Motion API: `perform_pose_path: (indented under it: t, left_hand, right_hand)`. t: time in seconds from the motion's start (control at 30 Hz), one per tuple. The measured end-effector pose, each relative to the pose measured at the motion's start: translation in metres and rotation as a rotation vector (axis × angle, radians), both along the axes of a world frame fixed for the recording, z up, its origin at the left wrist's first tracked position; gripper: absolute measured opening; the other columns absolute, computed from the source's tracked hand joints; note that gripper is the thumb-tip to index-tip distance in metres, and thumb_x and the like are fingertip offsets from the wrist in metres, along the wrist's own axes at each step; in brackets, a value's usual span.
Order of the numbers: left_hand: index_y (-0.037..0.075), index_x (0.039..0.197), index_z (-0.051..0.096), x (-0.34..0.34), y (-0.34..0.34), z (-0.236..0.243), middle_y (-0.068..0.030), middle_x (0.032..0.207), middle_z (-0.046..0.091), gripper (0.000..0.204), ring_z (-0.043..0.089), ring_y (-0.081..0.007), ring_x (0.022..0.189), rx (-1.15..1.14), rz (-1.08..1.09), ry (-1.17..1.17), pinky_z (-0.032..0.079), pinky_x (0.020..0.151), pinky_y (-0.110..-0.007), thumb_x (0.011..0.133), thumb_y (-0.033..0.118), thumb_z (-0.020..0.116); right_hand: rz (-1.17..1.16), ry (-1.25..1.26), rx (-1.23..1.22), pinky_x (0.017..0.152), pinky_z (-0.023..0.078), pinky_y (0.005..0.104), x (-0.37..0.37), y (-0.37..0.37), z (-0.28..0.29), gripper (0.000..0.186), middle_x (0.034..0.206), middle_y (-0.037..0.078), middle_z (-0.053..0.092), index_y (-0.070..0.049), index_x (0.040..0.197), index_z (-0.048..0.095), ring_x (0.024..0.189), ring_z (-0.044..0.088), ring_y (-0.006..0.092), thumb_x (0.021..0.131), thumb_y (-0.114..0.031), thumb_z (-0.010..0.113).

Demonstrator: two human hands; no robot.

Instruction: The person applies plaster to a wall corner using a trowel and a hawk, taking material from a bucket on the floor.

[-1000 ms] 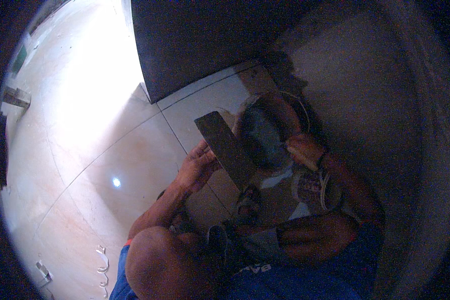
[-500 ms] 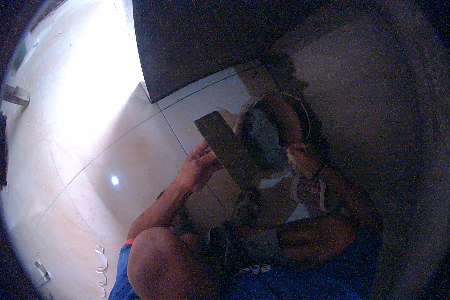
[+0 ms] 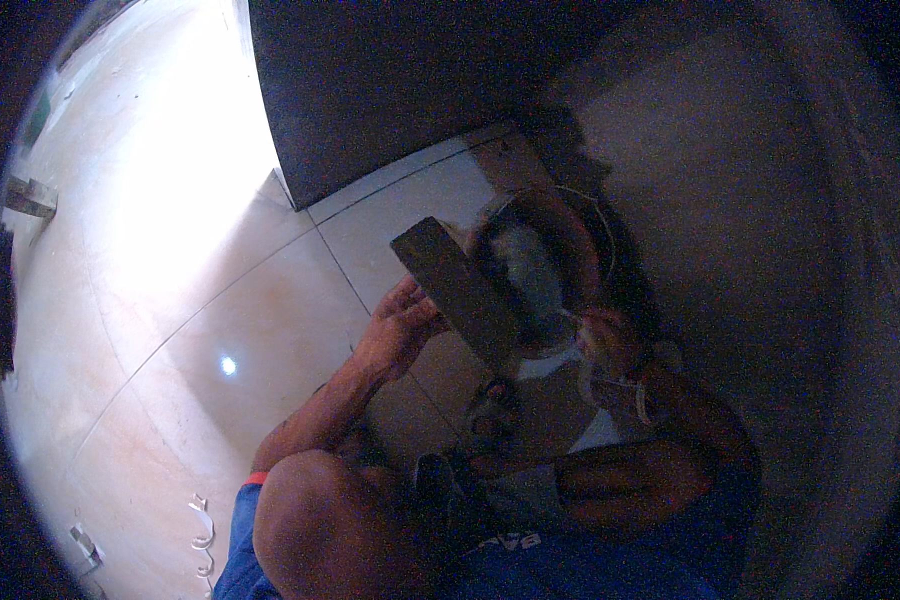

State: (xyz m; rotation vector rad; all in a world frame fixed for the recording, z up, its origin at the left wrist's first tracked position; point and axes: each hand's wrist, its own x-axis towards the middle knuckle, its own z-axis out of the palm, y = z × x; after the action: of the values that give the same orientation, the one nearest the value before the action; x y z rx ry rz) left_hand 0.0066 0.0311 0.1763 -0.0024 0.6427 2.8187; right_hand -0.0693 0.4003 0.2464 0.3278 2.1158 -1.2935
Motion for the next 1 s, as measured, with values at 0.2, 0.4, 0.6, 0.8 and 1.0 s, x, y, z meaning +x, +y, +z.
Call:
perform_pose_path:
  t: [0.2,0.4,0.6,0.8,1.0]
  left_hand:
    - [0.006,0.139,0.036,-0.005,0.005,0.002,-0.0127,0.132,0.051,0.051,0.052,-0.0284,0.118,-0.079,-0.001,-0.02,0.044,0.098,-0.044,0.092,0.007,0.054]
    - [0.007,0.135,0.038,-0.014,0.021,0.0,-0.012,0.128,0.051,0.046,0.053,-0.0256,0.114,-0.094,0.002,-0.016,0.046,0.095,-0.041,0.091,0.004,0.053]
    - [0.007,0.134,0.039,-0.03,0.042,-0.002,-0.01,0.125,0.051,0.044,0.05,-0.0216,0.114,-0.186,0.03,0.116,0.047,0.094,-0.039,0.092,0.005,0.052]
    - [0.006,0.132,0.041,-0.026,0.048,-0.008,-0.009,0.123,0.052,0.041,0.052,-0.0212,0.111,-0.202,0.0,0.109,0.047,0.092,-0.038,0.092,0.009,0.053]
    - [0.005,0.129,0.043,-0.018,0.052,-0.01,-0.0087,0.122,0.053,0.038,0.054,-0.0205,0.109,-0.103,0.052,0.133,0.048,0.09,-0.037,0.093,0.01,0.054]
  right_hand:
    - [0.112,0.035,-0.08,0.06,0.051,0.0321,0.006,0.007,0.021,0.031,0.074,0.008,0.06,0.0,0.114,0.054,0.065,0.059,0.0169,0.092,-0.022,0.053]
    - [0.024,0.05,-0.121,0.065,0.052,0.0333,0.004,0.031,0.049,0.038,0.083,0.007,0.061,0.002,0.119,0.053,0.072,0.06,0.0167,0.092,-0.024,0.055]
    - [0.14,0.142,0.02,0.063,0.051,0.0312,0.002,0.019,0.074,0.036,0.083,0.007,0.063,0.003,0.117,0.055,0.07,0.06,0.0144,0.09,-0.021,0.058]
    - [0.547,0.514,0.41,0.065,0.05,0.0303,-0.001,-0.027,0.099,0.032,0.084,0.008,0.065,0.003,0.109,0.063,0.072,0.061,0.0129,0.089,-0.021,0.059]
    - [0.581,0.706,0.579,0.075,0.051,0.0357,0.013,-0.053,0.128,0.035,0.092,0.014,0.068,0.003,0.11,0.063,0.083,0.065,0.0211,0.087,-0.023,0.061]
